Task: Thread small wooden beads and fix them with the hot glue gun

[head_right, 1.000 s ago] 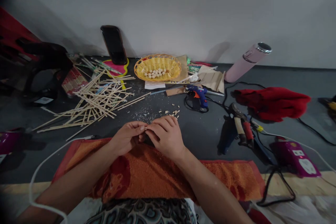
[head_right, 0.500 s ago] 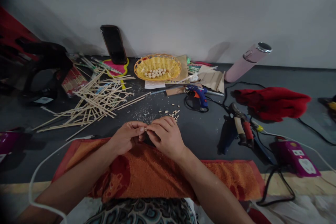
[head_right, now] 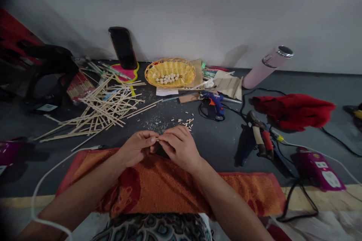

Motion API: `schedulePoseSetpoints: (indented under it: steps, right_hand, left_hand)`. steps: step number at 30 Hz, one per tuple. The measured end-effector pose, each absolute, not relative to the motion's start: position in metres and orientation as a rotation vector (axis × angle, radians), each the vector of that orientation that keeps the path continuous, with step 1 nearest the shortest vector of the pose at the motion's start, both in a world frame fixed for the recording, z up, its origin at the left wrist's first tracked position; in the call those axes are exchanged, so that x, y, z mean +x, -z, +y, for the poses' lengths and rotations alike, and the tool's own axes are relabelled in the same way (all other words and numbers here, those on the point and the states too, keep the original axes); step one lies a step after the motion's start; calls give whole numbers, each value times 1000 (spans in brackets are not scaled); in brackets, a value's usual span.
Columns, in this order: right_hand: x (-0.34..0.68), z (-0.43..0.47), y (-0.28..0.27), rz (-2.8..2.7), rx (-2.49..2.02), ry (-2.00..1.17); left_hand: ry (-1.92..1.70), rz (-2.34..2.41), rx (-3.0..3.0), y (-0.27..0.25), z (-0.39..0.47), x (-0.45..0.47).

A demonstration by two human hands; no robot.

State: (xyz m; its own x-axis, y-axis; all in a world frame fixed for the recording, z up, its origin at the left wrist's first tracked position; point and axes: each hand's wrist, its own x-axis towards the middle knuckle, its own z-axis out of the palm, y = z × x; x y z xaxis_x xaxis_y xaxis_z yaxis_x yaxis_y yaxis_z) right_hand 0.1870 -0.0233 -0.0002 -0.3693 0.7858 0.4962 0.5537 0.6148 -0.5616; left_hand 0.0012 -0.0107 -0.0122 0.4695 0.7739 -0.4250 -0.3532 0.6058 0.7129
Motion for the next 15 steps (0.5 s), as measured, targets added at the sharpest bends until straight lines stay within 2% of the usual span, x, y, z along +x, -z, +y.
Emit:
schedulePoseSetpoints:
  steps: [15]
  right_hand:
    - [187,-25,-3,-1967,-1096,-491]
  left_hand:
    - [-722,802,603,6,-11,2]
